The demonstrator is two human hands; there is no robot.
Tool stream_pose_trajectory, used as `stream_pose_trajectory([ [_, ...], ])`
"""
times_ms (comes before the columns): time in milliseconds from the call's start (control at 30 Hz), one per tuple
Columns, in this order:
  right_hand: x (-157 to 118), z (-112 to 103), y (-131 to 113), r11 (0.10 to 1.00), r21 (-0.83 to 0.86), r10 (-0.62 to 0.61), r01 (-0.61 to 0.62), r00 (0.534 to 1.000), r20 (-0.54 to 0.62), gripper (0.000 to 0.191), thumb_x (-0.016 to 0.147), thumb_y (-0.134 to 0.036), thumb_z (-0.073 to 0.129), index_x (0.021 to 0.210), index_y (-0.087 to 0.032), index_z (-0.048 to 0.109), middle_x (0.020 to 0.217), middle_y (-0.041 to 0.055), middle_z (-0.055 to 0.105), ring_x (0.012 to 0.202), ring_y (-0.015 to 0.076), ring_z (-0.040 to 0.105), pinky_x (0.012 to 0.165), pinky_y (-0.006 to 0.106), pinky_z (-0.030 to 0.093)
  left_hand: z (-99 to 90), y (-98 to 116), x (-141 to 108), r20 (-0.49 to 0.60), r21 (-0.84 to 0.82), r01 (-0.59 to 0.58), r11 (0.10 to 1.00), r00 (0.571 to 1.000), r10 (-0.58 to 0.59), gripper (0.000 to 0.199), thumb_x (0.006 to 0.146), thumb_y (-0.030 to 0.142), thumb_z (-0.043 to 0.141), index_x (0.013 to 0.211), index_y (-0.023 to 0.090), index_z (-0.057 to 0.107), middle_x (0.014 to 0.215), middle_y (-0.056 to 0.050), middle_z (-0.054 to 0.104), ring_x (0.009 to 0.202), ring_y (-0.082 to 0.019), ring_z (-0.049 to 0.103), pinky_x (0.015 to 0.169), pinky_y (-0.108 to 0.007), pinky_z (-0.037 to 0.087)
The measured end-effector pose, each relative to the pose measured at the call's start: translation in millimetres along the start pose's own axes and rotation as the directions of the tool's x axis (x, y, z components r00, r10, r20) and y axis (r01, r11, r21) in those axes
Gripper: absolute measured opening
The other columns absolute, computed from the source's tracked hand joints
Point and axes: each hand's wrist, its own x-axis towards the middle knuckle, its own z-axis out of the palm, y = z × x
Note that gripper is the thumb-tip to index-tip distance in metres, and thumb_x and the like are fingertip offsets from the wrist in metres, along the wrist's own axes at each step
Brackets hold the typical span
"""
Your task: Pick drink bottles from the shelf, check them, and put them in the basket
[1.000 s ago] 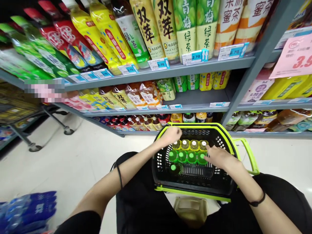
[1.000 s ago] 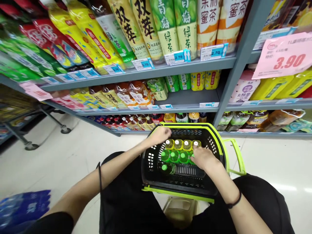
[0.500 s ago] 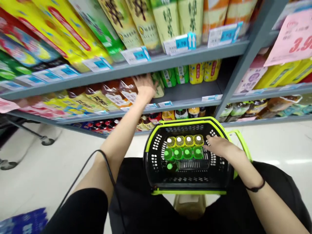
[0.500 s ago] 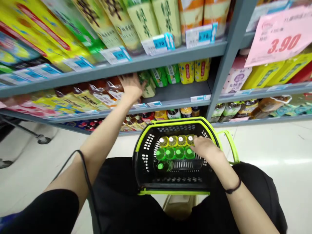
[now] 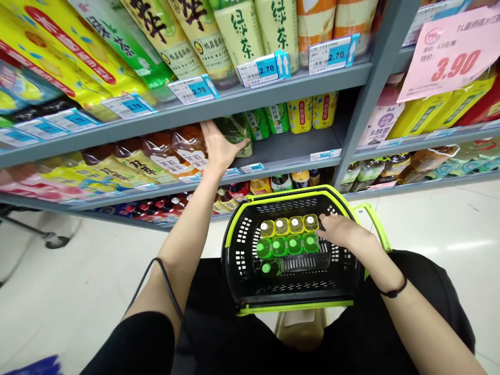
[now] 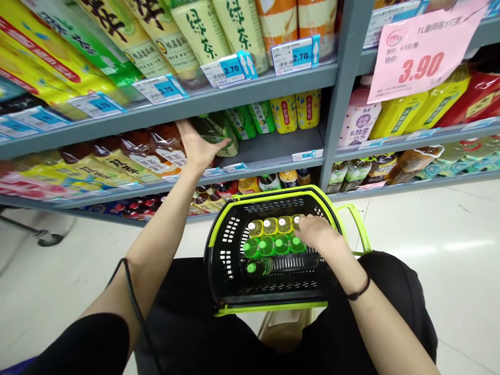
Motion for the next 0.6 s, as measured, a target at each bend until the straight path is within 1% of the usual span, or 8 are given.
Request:
stream_pose_trajectory([
  [67, 0.5, 1.2, -0.7, 1.0, 0.007, -0.009, 0.009, 1.0, 0.006, 0.045, 0.107, -0.031, 0.055, 0.142, -0.002, 0.059, 0.135, 0.0278, 0.066, 0.128, 0.0372, 0.065, 0.104, 0.042, 0.05, -6.0, 7.9, -6.8, 0.041, 0.044, -0.103, 0.994, 0.994, 0.101, 0.118, 0.064, 0.067, 0.089, 0.152, 0.005, 0.04, 0.162, -0.024, 0.033, 0.159, -0.043, 0.019, 0.131, -0.053, 0.023],
  [133, 0.2, 1.7, -1.6, 1.0, 0.013, -0.014, 0.014, 1.0, 0.006, 0.044, 0.107, -0.03, 0.056, 0.141, -0.002, 0.06, 0.134, 0.0277, 0.066, 0.129, 0.0371, 0.065, 0.104, 0.042, 0.05, -13.7, 20.3, -15.1, 0.153, 0.102, -0.213, 0.972, 0.969, 0.196, 0.108, 0.064, 0.052, 0.094, 0.15, 0.012, 0.043, 0.162, -0.025, 0.033, 0.152, -0.044, 0.034, 0.124, -0.054, 0.037],
  [200, -1.1, 1.7, -2.0, 1.0, 0.019, -0.014, 0.014, 1.0, -0.005, 0.044, 0.106, -0.03, 0.056, 0.14, -0.002, 0.061, 0.135, 0.0276, 0.066, 0.129, 0.0372, 0.065, 0.104, 0.042, 0.05, -19.8, 31.4, -23.1, 0.331, 0.143, -0.351, 0.925, 0.898, 0.289, 0.093, 0.072, 0.042, 0.09, 0.149, 0.016, 0.045, 0.159, -0.024, 0.038, 0.145, -0.043, 0.045, 0.113, -0.054, 0.047],
  [267, -3.4, 2.1, -2.0, 1.0, 0.023, -0.006, 0.007, 1.0, -0.027, 0.044, 0.106, -0.029, 0.056, 0.141, -0.001, 0.06, 0.136, 0.0283, 0.065, 0.129, 0.0378, 0.064, 0.104, 0.043, 0.05, -23.4, 36.0, -28.5, 0.476, 0.158, -0.487, 0.859, 0.8, 0.366, 0.083, 0.08, 0.035, 0.084, 0.151, 0.019, 0.045, 0.157, -0.022, 0.043, 0.141, -0.041, 0.05, 0.106, -0.053, 0.052],
  [333, -6.1, 3.1, -1.7, 1.0, 0.026, 0.002, -0.001, 0.999, -0.054, 0.043, 0.106, -0.027, 0.056, 0.14, 0.0, 0.06, 0.135, 0.0293, 0.065, 0.129, 0.0381, 0.064, 0.103, 0.043, 0.05, -25.9, 33.2, -30.7, 0.519, 0.157, -0.57, 0.806, 0.742, 0.424, 0.082, 0.081, 0.034, 0.083, 0.153, 0.02, 0.046, 0.156, -0.022, 0.046, 0.141, -0.041, 0.05, 0.105, -0.053, 0.053],
  [467, -10.9, 4.5, -2.5, 0.999, 0.034, -0.016, 0.019, 0.994, -0.109, 0.037, 0.101, -0.027, 0.065, 0.129, -0.003, 0.068, 0.126, 0.0282, 0.07, 0.119, 0.0379, 0.07, 0.096, 0.043, 0.053, -36.8, 21.5, -33.4, 0.388, 0.11, -0.594, 0.797, 0.763, 0.516, 0.078, 0.078, 0.043, 0.087, 0.144, 0.02, 0.054, 0.151, -0.023, 0.051, 0.142, -0.039, 0.052, 0.107, -0.052, 0.053],
  [533, -11.5, 2.7, -3.4, 0.999, 0.032, -0.03, 0.036, 0.982, -0.185, 0.032, 0.102, -0.029, 0.063, 0.122, -0.006, 0.071, 0.121, 0.0266, 0.072, 0.116, 0.0388, 0.071, 0.095, 0.044, 0.052, -47.9, 22.9, -39.3, 0.261, 0.056, -0.617, 0.785, 0.768, 0.585, 0.073, 0.078, 0.048, 0.088, 0.138, 0.023, 0.056, 0.149, -0.02, 0.053, 0.14, -0.036, 0.054, 0.107, -0.05, 0.053],
  [600, -9.3, -1.0, -3.8, 0.999, 0.029, -0.018, 0.028, 0.955, -0.297, 0.032, 0.108, -0.03, 0.049, 0.12, -0.008, 0.07, 0.117, 0.0242, 0.073, 0.114, 0.0386, 0.071, 0.094, 0.046, 0.051, -61.6, 33.3, -49.8, 0.072, -0.033, -0.64, 0.768, 0.765, 0.64, 0.078, 0.072, 0.053, 0.091, 0.136, 0.025, 0.054, 0.147, -0.017, 0.054, 0.138, -0.034, 0.055, 0.109, -0.051, 0.052],
])
